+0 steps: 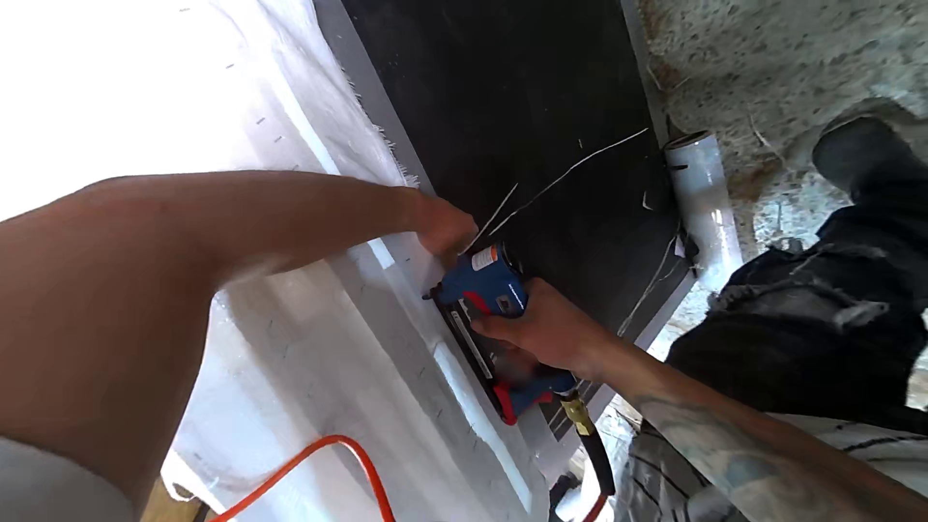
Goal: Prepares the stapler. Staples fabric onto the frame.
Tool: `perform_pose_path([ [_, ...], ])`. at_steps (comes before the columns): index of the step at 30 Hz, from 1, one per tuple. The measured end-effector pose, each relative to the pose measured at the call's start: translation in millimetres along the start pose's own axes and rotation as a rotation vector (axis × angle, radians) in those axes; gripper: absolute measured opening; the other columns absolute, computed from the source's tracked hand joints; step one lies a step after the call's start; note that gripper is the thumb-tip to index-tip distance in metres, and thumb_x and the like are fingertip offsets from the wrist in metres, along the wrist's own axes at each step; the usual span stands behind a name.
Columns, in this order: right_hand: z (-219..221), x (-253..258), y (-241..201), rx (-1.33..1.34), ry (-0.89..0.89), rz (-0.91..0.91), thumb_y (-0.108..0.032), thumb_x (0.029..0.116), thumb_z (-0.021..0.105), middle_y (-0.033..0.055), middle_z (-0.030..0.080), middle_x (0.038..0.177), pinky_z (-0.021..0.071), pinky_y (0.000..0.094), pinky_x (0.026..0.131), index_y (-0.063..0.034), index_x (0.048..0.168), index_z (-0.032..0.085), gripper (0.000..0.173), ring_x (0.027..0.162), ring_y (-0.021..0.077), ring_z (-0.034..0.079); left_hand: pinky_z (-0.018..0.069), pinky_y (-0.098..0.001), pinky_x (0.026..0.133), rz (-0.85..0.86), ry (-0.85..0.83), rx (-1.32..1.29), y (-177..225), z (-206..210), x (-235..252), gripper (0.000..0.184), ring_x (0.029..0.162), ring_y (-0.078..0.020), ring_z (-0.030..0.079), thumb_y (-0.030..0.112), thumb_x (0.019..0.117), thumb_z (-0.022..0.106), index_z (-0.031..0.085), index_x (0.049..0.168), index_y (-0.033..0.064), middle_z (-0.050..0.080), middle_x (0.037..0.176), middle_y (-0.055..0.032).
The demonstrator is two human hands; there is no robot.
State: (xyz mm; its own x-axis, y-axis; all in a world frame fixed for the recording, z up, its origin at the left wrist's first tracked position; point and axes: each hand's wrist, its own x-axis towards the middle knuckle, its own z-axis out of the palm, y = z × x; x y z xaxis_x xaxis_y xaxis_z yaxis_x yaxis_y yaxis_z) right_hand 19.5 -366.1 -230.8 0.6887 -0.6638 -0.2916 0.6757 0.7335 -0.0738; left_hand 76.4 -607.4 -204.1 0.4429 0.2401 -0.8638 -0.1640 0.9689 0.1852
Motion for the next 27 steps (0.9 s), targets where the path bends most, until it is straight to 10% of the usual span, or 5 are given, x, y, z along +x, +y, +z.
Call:
perform_pose_path([
  [7, -19, -37, 28, -0.243, 0.040, 0.041, -0.035, 0.0918, 0.079, 0.0115, 0.062, 0.063, 0.0560, 0.0333, 0.048, -0.0055, 0.098, 0.064, 0.034, 0.048, 0.0209, 0.061, 0.0525, -0.0652, 0.076, -0.131, -0.065, 0.231, 27, 12, 22, 0.066, 0.088, -0.0386, 0.069, 0.072, 0.0864, 0.064, 0.071, 0.087, 0.0067, 0.069, 0.087, -0.0155],
  [12, -60, -80, 63, -0.038, 0.028, 0.011, -0.025, 0.0930, 0.077, 0.0089, 0.052, 0.058, 0.0549, 0.0336, 0.044, -0.0047, 0.095, 0.065, 0.024, 0.043, 0.0190, 0.054, 0.0535, -0.0630, 0.078, -0.077, -0.175, -0.009, 106, 51, 54, 0.074, 0.091, -0.0332, 0.070, 0.081, 0.0779, 0.066, 0.074, 0.092, 0.0090, 0.071, 0.091, -0.0128],
  [17, -55, -87, 91, -0.016, -0.016, 0.067, -0.025, 0.0914, 0.079, 0.0082, 0.053, 0.061, 0.0555, 0.0335, 0.046, -0.0067, 0.098, 0.063, 0.025, 0.045, 0.0181, 0.055, 0.0547, -0.0607, 0.083, 0.034, 0.060, -0.310, 150, 52, 47, 0.032, 0.098, -0.0366, 0.068, 0.015, 0.0851, 0.081, 0.069, 0.110, -0.0007, 0.069, 0.103, -0.0192],
  [24, -35, -69, 138, 0.010, -0.040, 0.113, -0.025, 0.0911, 0.080, 0.0085, 0.055, 0.062, 0.0552, 0.0327, 0.047, -0.0059, 0.099, 0.060, 0.029, 0.046, 0.0181, 0.057, 0.0545, -0.0568, 0.076, 0.051, 0.166, -0.009, 150, 62, 59, 0.031, 0.089, -0.0361, 0.067, 0.029, 0.1029, 0.058, 0.067, 0.088, 0.0029, 0.066, 0.089, -0.0157],
  [27, -28, -76, 144, 0.065, -0.031, 0.080, -0.027, 0.0915, 0.079, 0.0071, 0.054, 0.061, 0.0550, 0.0314, 0.047, -0.0066, 0.099, 0.063, 0.027, 0.045, 0.0168, 0.055, 0.0546, -0.0550, 0.083, 0.056, 0.134, 0.065, 169, 38, 53, 0.018, 0.096, -0.0358, 0.067, 0.018, 0.1003, 0.061, 0.069, 0.096, 0.0023, 0.068, 0.097, -0.0161],
])
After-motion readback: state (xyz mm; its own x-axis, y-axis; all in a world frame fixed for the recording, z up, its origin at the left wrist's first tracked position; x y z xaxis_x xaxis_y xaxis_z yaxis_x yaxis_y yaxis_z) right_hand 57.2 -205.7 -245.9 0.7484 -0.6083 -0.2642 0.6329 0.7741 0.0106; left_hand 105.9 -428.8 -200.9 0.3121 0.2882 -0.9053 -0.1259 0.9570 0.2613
